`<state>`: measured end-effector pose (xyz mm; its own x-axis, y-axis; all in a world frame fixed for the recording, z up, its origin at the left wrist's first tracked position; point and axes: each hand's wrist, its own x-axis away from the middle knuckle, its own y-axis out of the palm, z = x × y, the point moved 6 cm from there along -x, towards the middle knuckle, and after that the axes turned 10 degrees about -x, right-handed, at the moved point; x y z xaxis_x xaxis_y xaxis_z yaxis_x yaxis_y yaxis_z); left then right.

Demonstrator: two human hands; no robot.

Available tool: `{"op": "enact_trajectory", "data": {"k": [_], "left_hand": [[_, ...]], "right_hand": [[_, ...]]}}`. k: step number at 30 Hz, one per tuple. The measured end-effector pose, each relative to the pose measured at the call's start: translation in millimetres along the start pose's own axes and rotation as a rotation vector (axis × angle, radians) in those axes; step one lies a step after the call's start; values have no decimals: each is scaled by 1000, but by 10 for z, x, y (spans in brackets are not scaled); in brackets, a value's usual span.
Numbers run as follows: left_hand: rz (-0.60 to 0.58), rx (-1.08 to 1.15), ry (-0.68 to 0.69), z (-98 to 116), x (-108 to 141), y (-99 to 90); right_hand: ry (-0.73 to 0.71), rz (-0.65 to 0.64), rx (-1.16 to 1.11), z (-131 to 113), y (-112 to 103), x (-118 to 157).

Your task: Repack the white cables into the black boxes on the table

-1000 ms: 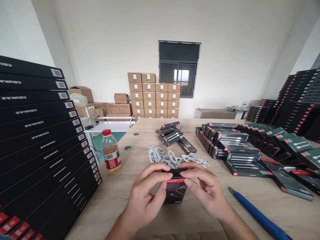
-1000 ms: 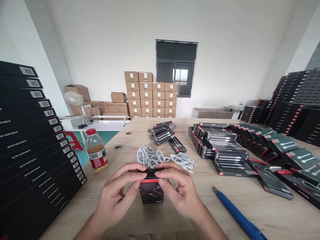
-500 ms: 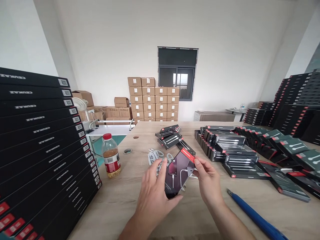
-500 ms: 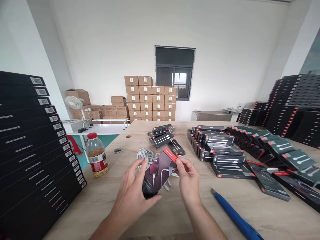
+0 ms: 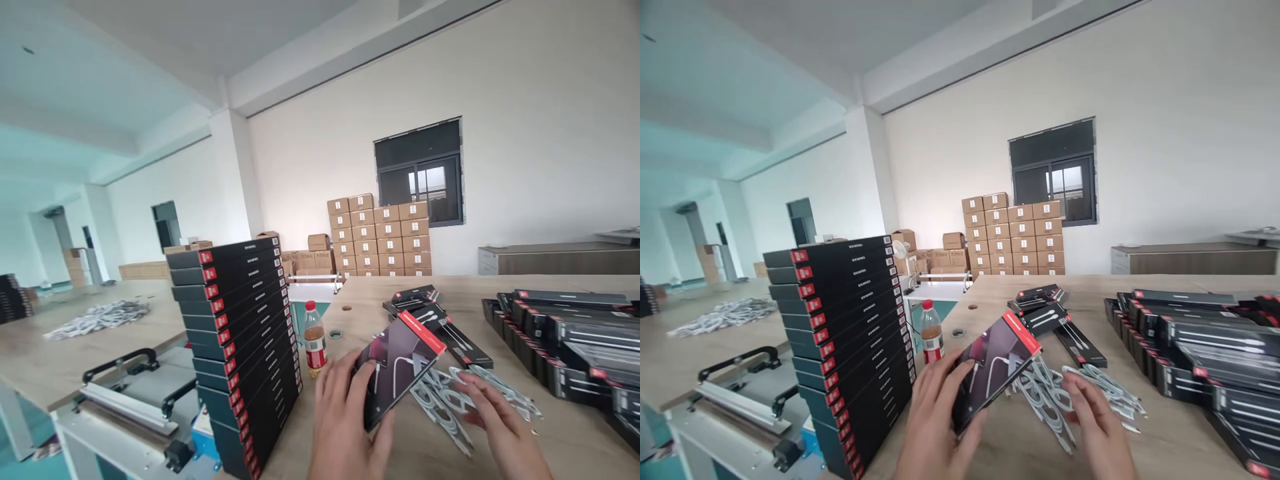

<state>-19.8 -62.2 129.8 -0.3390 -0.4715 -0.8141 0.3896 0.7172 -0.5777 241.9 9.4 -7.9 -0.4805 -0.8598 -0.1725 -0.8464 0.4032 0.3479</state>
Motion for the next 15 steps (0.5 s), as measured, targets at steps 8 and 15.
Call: {"op": "enact_trajectory", "data": {"k": [8, 15], "left_hand": [[98, -376, -137, -632, -1477, -2020], [-412, -543, -480, -1623, -2217, -2315]], "right_hand": [[-403, -122, 277, 199, 150, 32], [-433, -166, 361, 197, 201, 45]]}}
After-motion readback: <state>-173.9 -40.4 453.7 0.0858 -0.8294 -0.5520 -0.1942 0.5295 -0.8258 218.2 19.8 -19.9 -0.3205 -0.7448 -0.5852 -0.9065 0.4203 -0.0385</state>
